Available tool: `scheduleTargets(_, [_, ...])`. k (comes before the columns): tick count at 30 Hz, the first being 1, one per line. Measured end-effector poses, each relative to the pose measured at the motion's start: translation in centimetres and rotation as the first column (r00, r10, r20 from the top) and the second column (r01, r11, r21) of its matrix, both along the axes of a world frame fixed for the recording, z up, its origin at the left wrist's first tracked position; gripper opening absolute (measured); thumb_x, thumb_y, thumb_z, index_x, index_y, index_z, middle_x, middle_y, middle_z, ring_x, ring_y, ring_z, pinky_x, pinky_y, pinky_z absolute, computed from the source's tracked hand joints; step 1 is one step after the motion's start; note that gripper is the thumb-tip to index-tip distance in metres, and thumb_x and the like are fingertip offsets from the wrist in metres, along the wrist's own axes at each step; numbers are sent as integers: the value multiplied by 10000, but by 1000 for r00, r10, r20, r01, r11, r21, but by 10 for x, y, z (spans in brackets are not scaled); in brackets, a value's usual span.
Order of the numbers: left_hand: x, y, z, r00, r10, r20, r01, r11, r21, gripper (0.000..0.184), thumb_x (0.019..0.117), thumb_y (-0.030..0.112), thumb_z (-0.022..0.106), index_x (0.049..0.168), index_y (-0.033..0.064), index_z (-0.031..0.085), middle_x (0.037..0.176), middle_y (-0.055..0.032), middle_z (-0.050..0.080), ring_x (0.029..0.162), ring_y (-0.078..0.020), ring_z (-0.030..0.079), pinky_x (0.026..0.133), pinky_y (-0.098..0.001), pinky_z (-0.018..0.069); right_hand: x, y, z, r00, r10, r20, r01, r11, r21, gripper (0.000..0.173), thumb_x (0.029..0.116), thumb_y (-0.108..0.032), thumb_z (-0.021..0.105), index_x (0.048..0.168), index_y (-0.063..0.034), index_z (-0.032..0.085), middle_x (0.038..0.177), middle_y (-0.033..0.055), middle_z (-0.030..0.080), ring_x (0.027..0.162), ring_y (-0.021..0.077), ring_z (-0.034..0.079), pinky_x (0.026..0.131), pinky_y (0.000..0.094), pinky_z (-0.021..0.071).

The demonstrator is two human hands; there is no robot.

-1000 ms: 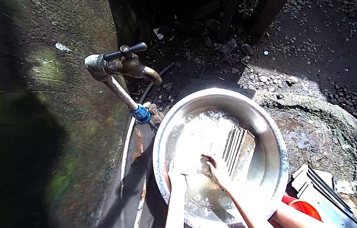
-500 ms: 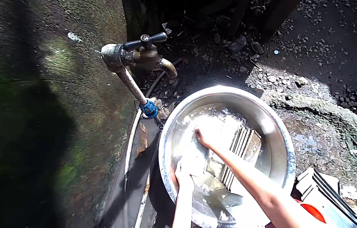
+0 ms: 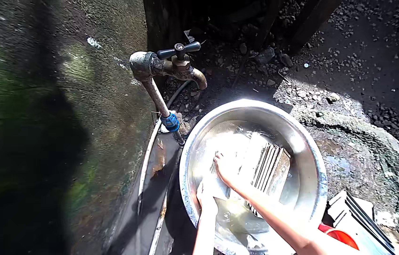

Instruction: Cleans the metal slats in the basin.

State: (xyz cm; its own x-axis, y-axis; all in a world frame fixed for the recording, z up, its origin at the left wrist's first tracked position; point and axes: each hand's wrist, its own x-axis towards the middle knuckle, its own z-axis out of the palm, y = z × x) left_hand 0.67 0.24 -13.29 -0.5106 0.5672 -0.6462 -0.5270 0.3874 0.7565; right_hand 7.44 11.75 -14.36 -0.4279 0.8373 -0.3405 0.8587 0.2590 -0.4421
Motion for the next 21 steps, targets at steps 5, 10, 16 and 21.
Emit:
scheduleTargets(5, [2,-3,-25,999,39,15,-40,998,50,391,1095,84,340,1397,-129,470,1391,-265,534,1234,-226,560,1074,-365,442,7,28,3,976,-177,-130,159,978,-136,259,960,-171,626,1117,9,726,1488,236,493,1344,366,502,1120,468,394])
scheduleTargets(10, [1,1,-1,998,21,57,-22,999,26,385,1103,71,323,1409,-120,454,1385,-263,530,1205,-224,567,1050,-373,455,9,41,-2,928,-316,-199,284,943,-175,384,949,-55,610,1320,45,598,1271,224,646,1195,294,612,1056,407,451])
scheduleTargets(16, [0,0,-4,1000,-4,-19,5,998,58,347,1077,27,350,1337,-128,520,1279,-234,598,1120,-169,602,1000,-317,484,2,54,-11,921,-377,-93,385,918,93,536,903,-111,653,1420,-15,548,1478,240,505,1363,380,501,1124,491,410])
scheduleTargets(21, [-1,-1,-1,999,-28,-37,30,998,57,353,1079,25,351,1355,-129,508,1311,-244,584,1160,-179,589,1026,-322,470,-12,26,-17,948,-315,-34,317,946,74,407,1035,-100,450,1394,54,567,1450,263,541,1329,401,542,1109,513,419])
